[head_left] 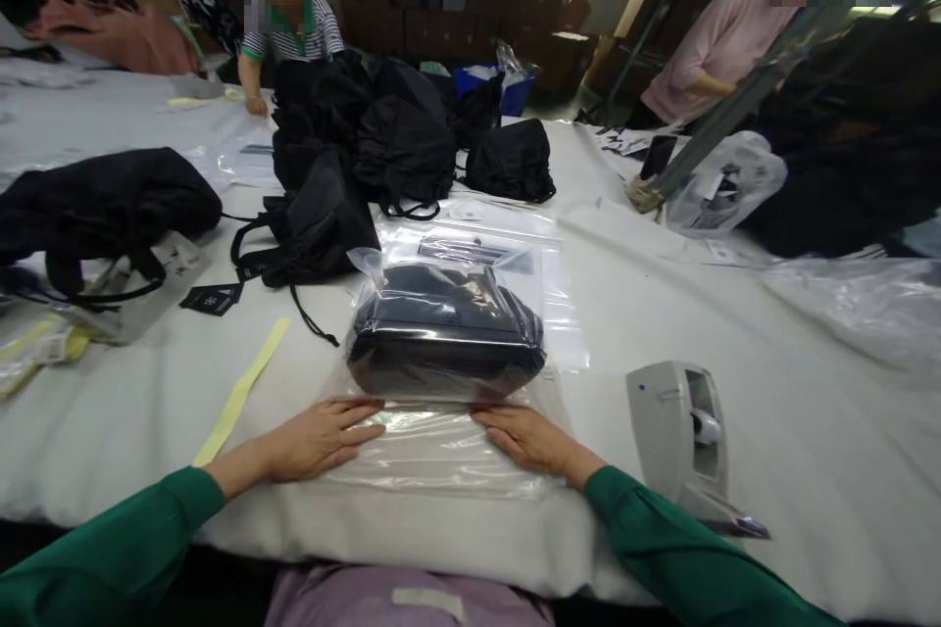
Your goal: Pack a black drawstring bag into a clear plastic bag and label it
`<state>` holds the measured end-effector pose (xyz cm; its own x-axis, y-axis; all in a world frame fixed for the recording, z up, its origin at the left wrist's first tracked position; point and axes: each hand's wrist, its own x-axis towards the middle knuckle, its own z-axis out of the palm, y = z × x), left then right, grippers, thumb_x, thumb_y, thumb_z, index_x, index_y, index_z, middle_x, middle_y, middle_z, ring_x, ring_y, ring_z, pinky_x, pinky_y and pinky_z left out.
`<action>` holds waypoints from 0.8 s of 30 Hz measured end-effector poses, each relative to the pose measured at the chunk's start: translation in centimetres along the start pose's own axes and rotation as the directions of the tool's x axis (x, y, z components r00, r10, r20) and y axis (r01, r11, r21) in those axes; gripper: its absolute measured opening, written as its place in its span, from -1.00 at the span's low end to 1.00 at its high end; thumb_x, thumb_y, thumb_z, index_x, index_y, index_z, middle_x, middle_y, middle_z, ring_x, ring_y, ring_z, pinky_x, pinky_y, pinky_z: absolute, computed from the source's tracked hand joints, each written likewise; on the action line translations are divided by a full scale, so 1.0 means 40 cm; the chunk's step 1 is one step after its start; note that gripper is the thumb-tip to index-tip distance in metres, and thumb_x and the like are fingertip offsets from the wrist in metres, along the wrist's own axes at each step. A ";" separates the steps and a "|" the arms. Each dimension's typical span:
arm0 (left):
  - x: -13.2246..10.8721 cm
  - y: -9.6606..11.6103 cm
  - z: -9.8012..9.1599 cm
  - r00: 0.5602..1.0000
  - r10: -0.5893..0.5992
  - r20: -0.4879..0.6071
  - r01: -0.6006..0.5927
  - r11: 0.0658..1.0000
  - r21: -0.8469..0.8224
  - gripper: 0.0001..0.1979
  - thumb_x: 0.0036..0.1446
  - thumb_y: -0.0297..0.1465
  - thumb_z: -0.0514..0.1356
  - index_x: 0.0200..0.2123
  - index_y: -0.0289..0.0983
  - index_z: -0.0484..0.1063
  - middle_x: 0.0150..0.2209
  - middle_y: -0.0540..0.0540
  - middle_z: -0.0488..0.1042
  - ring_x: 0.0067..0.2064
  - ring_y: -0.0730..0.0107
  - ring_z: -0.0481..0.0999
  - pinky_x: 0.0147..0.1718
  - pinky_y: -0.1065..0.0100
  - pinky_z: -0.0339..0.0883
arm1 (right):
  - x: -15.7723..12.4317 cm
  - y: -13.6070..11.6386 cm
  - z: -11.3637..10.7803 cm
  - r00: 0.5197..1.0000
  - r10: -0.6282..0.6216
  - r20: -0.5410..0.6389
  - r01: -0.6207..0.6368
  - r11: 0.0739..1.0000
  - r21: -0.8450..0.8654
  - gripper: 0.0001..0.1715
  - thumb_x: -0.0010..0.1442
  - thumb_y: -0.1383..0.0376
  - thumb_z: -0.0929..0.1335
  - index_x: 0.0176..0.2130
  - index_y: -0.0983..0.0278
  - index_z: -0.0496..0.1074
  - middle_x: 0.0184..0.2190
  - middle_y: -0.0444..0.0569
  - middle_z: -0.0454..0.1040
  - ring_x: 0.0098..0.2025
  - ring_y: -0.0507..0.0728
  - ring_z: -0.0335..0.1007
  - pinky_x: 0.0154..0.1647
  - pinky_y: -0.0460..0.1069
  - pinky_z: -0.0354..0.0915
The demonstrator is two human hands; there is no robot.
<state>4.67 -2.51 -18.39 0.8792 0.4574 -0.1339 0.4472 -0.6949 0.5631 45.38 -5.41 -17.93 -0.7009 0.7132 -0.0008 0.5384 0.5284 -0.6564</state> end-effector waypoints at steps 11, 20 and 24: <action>0.011 0.195 0.033 0.990 -0.137 -0.043 0.140 0.986 0.089 0.13 -0.09 0.20 0.23 0.40 -0.12 -0.21 0.42 -0.30 -0.14 0.38 -0.27 -0.07 0.28 -0.22 -0.17 | -0.110 -0.151 0.008 0.989 0.021 0.150 0.039 0.921 -0.389 -0.15 0.13 0.14 0.46 0.29 0.31 0.18 0.34 0.35 0.04 0.35 0.48 -0.04 0.28 0.44 -0.05; 0.104 0.244 0.084 0.965 -0.262 0.013 0.251 0.934 0.254 0.24 -0.15 0.07 0.35 0.41 -0.23 -0.28 0.39 -0.41 -0.09 0.25 -0.41 0.14 0.14 -0.31 0.01 | -0.133 -0.135 0.057 0.994 -0.106 -0.004 0.082 0.791 -0.606 -0.69 0.28 0.51 0.18 -0.10 0.39 0.44 -0.01 0.27 0.49 -0.01 0.24 0.45 0.12 0.23 0.31; 0.124 0.245 0.110 0.966 -0.245 -0.078 0.257 0.888 0.382 -0.36 0.20 -0.32 0.15 0.32 -0.25 0.08 0.31 -0.33 0.16 0.17 -0.21 0.28 0.11 -0.23 0.12 | -0.137 -0.160 0.048 0.982 -0.167 -0.085 0.077 0.775 -0.627 -0.70 0.27 0.54 0.17 -0.18 0.39 0.43 0.01 0.30 0.48 0.03 0.25 0.43 0.12 0.24 0.30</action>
<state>14.12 -9.50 -17.14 0.7268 0.6560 -0.2036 0.6855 -0.7115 0.1546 44.89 -13.59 -15.15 -0.7383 0.6519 0.1729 0.6567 0.7533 -0.0359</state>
